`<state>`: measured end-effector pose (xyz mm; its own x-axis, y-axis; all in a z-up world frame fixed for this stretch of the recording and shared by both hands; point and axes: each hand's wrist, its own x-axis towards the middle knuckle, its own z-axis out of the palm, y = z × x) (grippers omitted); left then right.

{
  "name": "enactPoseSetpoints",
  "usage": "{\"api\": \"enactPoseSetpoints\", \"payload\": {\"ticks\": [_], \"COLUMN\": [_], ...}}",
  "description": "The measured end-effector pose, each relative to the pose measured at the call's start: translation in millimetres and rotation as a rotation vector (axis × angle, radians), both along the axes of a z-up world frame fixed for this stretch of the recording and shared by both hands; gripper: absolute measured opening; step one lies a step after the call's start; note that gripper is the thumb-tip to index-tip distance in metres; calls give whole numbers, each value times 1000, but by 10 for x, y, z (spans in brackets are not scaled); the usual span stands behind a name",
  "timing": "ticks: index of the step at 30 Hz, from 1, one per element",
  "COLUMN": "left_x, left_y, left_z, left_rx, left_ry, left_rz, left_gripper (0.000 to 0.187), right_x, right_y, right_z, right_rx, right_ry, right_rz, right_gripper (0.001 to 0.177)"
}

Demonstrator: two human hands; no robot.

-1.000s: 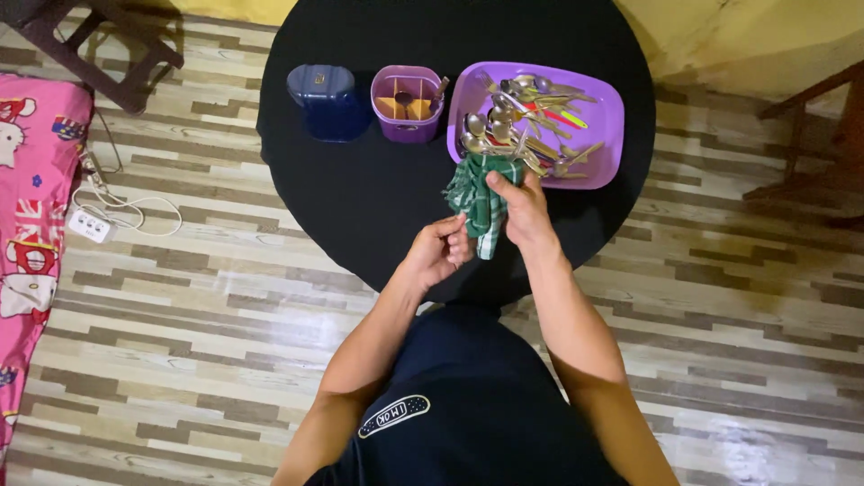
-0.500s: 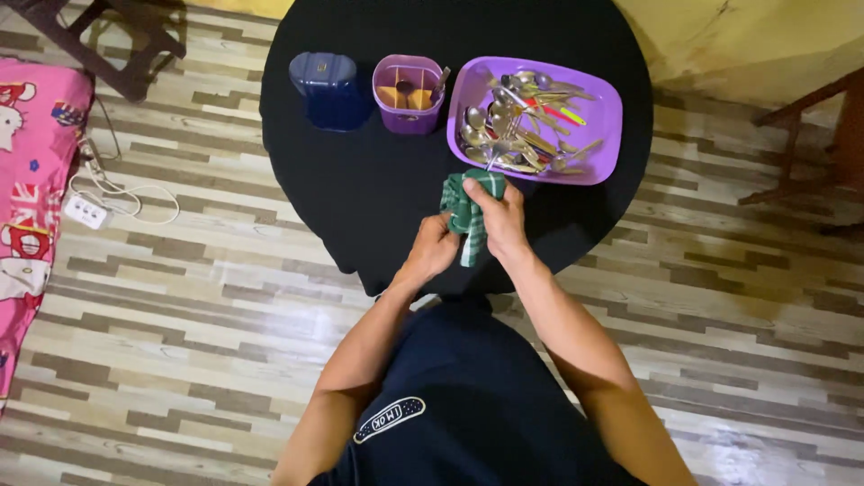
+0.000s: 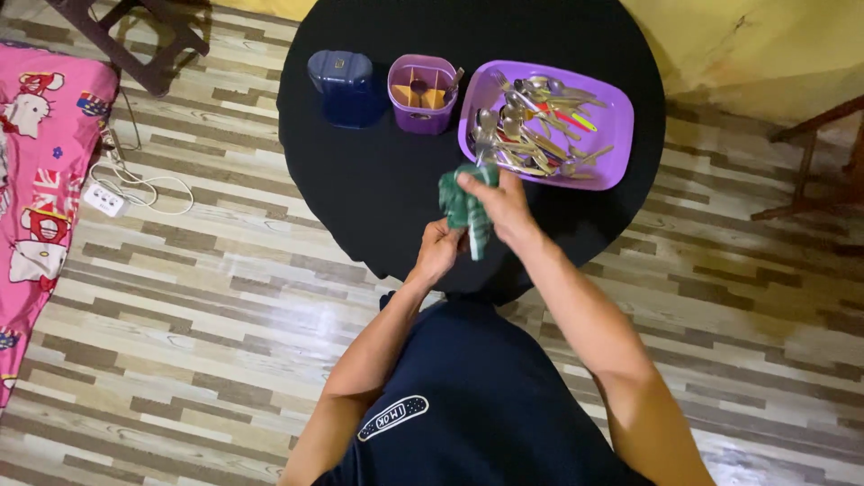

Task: Wiping forks and spoons with a cloth and placing them in a holder.

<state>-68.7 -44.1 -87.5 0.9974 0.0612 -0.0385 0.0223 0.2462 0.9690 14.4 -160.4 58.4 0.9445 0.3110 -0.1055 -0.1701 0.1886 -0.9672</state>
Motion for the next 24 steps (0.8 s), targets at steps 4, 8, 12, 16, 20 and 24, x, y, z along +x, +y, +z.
{"api": "enactPoseSetpoints", "payload": {"ticks": [4,8,12,16,20,24], "left_x": [-72,15,-22,15,240,475], "left_y": [-47,71,519,709,553,389], "left_z": [474,336,749,1519,1363,1017], "left_rx": [-57,28,488,947,555,251], "left_ry": [32,52,-121,-80,-277,-85], "left_rz": [-36,12,-160,10,239,173], "left_gripper": [40,39,22,15,19,16], "right_x": [89,-55,-200,-273,-296,-310], "right_y": [-23,40,41,57,87,101], "right_z": [179,-99,-72,149,-370,-410], "right_rx": [-30,-52,-39,-105,-339,-432], "right_ry": [-2,-17,-44,5,-177,-308], "right_rz": [-19,-33,38,34,25,23], "right_gripper": [17,17,15,11,13,13]}}
